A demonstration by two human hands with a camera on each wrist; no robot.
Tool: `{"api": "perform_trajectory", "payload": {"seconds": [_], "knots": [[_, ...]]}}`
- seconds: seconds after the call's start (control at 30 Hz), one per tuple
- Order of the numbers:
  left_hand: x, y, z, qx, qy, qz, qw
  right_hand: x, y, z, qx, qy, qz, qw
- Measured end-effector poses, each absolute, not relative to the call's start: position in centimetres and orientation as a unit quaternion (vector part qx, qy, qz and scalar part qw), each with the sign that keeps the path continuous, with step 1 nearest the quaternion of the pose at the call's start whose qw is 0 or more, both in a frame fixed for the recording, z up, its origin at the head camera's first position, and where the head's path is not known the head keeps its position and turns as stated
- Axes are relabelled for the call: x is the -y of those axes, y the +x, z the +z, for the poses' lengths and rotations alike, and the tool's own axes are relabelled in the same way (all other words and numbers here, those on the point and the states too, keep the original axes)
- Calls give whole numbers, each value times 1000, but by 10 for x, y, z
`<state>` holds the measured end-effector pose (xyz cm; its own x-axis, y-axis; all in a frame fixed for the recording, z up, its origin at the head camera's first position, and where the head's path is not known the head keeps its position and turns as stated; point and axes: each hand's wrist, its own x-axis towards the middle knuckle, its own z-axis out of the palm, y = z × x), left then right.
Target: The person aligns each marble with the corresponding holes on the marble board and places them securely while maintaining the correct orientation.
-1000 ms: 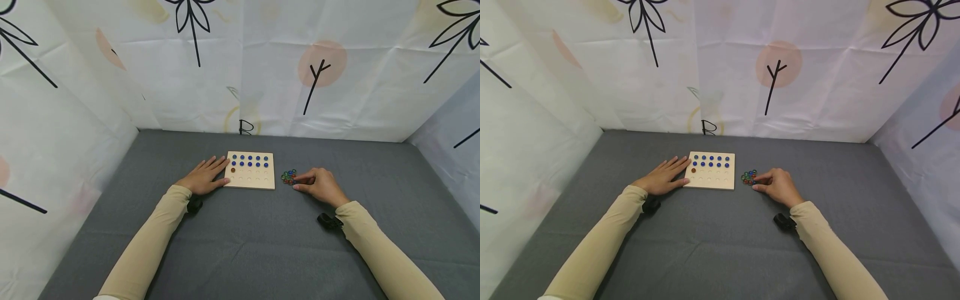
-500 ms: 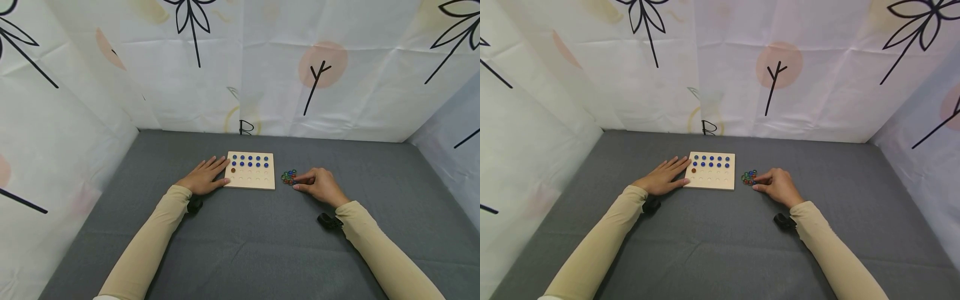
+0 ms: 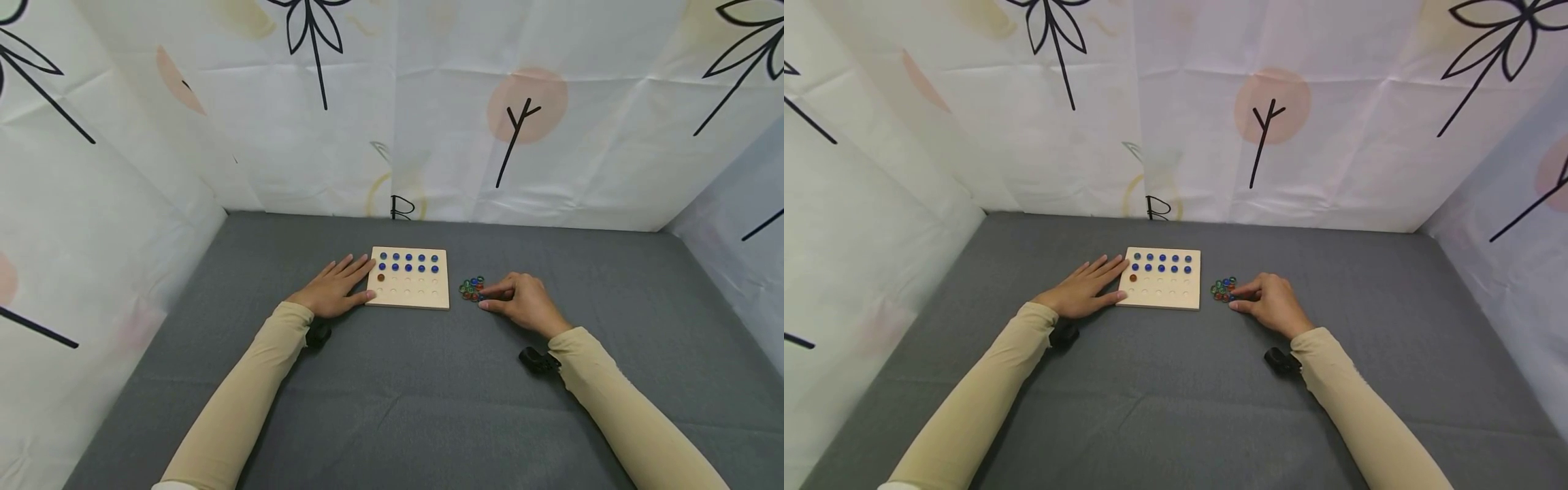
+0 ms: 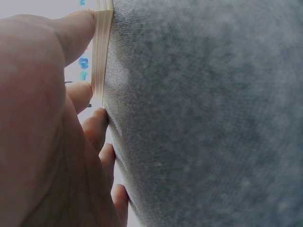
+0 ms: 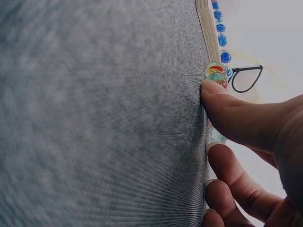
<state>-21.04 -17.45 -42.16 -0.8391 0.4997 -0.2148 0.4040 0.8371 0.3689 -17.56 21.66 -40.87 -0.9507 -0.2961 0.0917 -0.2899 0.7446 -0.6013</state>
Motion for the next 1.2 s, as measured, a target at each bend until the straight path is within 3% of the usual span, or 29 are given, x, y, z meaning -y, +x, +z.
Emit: {"api": "perform_trajectory", "payload": {"seconds": [1.2], "knots": [[169, -202, -407, -948, 235, 152, 149, -202, -179, -390, -931, -178, -317, -31]]}}
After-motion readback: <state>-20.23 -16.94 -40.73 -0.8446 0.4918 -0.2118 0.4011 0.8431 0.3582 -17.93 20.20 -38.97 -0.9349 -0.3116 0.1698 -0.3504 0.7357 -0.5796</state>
